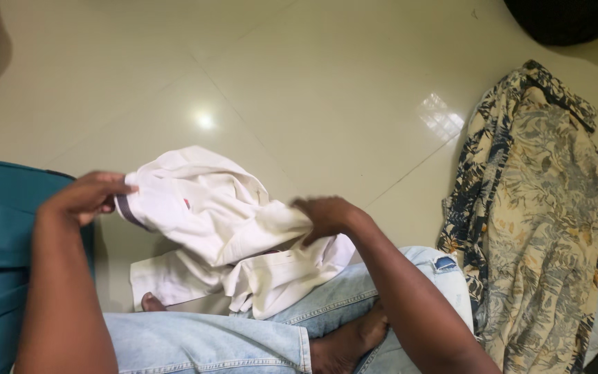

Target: The person buttons a white long-sleeved shirt by hand while sitting on the floor, working from the bottom button upward to the collar.

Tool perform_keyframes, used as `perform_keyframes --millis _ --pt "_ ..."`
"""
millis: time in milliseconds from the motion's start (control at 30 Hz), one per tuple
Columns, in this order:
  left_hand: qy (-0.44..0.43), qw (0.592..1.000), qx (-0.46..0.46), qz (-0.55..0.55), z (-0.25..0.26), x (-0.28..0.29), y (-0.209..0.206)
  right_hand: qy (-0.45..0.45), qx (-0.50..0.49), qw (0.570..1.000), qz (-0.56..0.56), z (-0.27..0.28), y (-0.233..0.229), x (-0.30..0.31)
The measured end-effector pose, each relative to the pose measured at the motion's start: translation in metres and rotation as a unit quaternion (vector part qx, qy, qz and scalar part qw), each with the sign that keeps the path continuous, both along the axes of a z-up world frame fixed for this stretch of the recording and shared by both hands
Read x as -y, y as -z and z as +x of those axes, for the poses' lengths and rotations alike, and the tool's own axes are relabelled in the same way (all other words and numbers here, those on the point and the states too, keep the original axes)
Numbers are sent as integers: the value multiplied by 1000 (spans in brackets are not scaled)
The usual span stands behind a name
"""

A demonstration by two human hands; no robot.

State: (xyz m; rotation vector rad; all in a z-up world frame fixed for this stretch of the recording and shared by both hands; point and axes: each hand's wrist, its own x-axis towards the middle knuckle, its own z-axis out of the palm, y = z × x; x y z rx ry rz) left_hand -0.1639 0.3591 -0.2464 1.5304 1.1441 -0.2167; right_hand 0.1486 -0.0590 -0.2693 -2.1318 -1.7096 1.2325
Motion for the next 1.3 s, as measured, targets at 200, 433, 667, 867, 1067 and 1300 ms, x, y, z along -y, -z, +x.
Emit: perform_keyframes --millis 200,433,667,867,1067,1300 --pt "28 897 441 9 158 30 -90 213 -136 967 26 49 29 -2" --pt "43 898 373 229 287 53 -85 395 130 906 80 108 46 17" --pt "192 866 -158 434 123 111 64 422 150 894 5 98 45 14" --pt "310 802 -194 472 46 137 87 333 266 885 189 53 60 16" --pt "204 851 -340 344 16 105 85 49 101 989 95 -32 59 4" --pt "235 794 -479 291 -9 100 62 33 250 967 -37 55 58 29"
